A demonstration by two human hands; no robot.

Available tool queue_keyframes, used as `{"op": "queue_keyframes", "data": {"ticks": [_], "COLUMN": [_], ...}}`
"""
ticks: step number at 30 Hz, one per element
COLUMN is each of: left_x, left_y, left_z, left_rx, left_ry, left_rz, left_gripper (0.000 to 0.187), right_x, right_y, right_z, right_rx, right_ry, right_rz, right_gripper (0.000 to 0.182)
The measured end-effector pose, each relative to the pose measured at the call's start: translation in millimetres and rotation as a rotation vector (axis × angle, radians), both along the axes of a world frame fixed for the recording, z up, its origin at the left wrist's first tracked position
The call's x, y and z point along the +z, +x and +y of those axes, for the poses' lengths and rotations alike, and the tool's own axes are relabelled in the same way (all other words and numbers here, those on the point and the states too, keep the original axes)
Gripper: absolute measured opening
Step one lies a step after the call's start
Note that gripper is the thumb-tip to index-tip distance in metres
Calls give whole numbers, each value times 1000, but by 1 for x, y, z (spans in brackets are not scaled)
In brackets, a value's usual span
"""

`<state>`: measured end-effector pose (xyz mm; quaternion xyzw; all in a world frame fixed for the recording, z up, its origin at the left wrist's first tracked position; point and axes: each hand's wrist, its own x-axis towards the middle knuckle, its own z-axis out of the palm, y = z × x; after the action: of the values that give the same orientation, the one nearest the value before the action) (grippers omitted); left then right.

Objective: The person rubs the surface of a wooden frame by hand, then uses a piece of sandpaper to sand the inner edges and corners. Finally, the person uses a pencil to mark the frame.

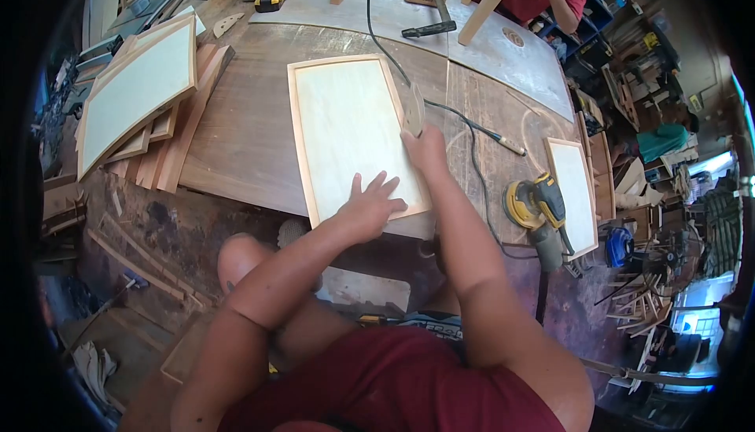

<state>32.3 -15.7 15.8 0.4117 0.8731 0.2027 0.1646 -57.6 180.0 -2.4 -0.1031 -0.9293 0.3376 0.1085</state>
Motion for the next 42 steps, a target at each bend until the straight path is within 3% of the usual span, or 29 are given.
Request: {"op": "queue_keyframes", "data": {"ticks": [2,6,8,15,18,20,24,31,40,42], "left_x": [-2,-7,-8,-10,-8,-5,-10,5,-8,-11], "left_y": [0,1,0,-1,2,-1,1,2,12,9], "left_z": [2,2,3,7,8,9,9,4,-2,1], "left_rx": [-6,-22,-24,-7,6,1,2,2,79,93], "left_ry": [-4,-2,-7,13,22,3,22,-37,42,33], "left_rz": [3,42,48,52,19,-13,8,21,8,18], "left_gripper": [48,48,48,50,49,47,45,46,38,39], "right_x": [-24,-7,-15,-27,-21,-23,8,8,-5,-10], "right_y": [-43,-107,-149,-234,-218,-188,-66,90,129,128], "right_z": [8,-12,-13,-15,-10,-1,-2,16,26,27], "right_rx": [54,-2,-34,-42,-27,36,40,-40,-35,-35], "right_ry": [36,27,144,-26,33,-150,-57,-147,-303,-88], "right_rz": [108,27,37,-11,1,-51,-55,-185,-170,-85], "right_gripper": [38,35,40,40,40,40,37,34,32,34]}}
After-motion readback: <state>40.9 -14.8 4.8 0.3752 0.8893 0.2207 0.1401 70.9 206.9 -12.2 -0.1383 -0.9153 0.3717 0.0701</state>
